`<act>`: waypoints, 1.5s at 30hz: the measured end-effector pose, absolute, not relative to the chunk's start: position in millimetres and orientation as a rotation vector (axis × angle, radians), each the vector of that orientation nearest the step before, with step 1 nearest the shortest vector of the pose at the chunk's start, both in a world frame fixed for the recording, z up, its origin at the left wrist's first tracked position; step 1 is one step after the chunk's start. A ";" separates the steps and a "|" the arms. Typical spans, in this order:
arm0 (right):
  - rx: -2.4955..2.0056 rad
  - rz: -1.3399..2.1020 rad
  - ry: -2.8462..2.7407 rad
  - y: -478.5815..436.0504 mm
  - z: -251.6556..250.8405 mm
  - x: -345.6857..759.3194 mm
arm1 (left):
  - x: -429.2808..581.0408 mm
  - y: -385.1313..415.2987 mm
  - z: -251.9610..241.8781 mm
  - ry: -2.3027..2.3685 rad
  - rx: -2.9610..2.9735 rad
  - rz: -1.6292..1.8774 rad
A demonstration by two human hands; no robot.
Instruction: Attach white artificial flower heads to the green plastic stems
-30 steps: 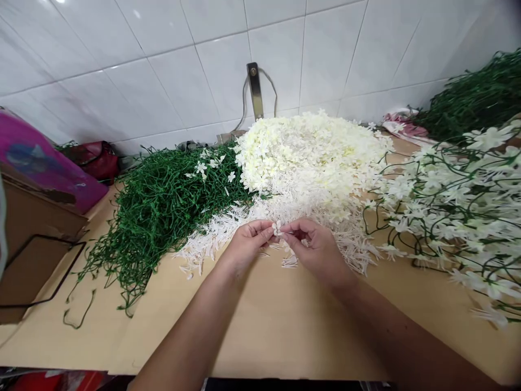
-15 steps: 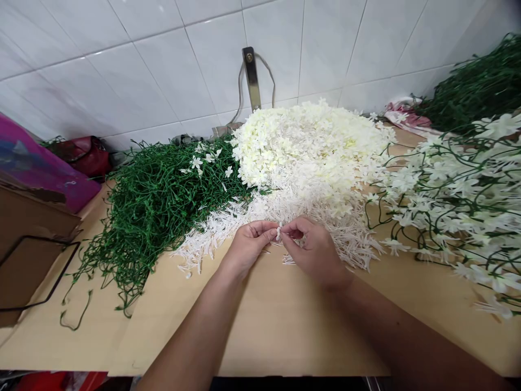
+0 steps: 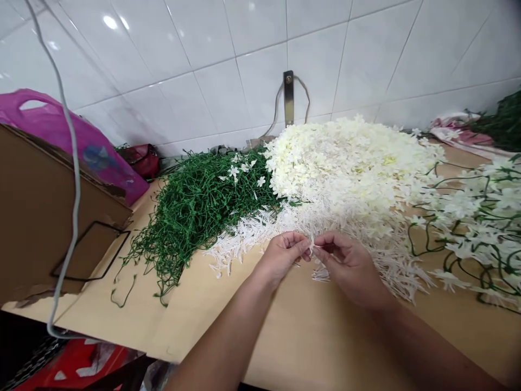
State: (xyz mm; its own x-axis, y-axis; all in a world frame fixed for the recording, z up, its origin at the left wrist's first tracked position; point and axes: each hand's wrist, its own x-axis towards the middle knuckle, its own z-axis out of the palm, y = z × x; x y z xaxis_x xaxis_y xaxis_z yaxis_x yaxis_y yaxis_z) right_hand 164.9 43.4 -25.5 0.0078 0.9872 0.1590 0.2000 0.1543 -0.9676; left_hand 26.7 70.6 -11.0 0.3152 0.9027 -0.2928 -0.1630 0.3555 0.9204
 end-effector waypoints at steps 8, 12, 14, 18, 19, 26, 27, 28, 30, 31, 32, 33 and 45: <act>-1.136 1.125 -1.403 42.5 -26.6 163.5 | 30.1 66.9 -9.6 1.012 1.043 0.857; -1.172 1.042 -1.455 41.7 -24.1 164.3 | 18.9 72.4 -2.6 1.077 1.276 0.789; -1.179 1.020 -1.436 42.0 -22.9 164.6 | 2.3 86.2 3.7 1.275 1.569 0.763; -1.168 1.049 -1.370 42.1 -23.1 163.2 | -32.9 130.4 15.1 1.910 2.038 0.643; -1.164 1.057 -1.371 41.9 -23.6 162.3 | -36.9 141.3 16.2 1.956 2.045 0.636; -1.157 1.011 -1.437 43.2 -27.1 161.1 | -12.5 177.7 6.2 2.063 2.226 0.530; -1.164 1.004 -1.435 43.7 -27.0 161.9 | -11.0 178.6 5.8 2.082 2.247 0.515; -1.172 0.999 -1.433 44.1 -26.7 162.7 | -11.2 179.0 6.1 2.095 2.272 0.502; -1.182 0.996 -1.436 44.3 -25.2 163.4 | -15.7 178.6 8.3 2.080 2.356 0.473; -1.182 0.997 -1.442 44.1 -24.2 163.1 | -18.7 178.1 9.5 2.051 2.416 0.456; -1.179 0.998 -1.450 43.7 -23.3 162.3 | -21.5 177.6 10.4 2.009 2.486 0.433; -1.175 1.001 -1.462 43.2 -22.5 161.3 | -23.5 177.3 10.8 1.957 2.559 0.406; -1.164 1.024 -1.394 47.0 -24.0 162.1 | -41.8 184.2 59.2 1.772 2.806 0.650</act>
State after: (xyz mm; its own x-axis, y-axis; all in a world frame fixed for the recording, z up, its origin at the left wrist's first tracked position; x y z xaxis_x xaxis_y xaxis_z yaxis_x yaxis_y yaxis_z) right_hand 162.1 47.0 -24.0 -0.0264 0.9845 0.1734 0.1291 0.1754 -0.9760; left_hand -41.8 184.2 59.2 0.3861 0.8112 0.4391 0.9028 -0.4301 0.0007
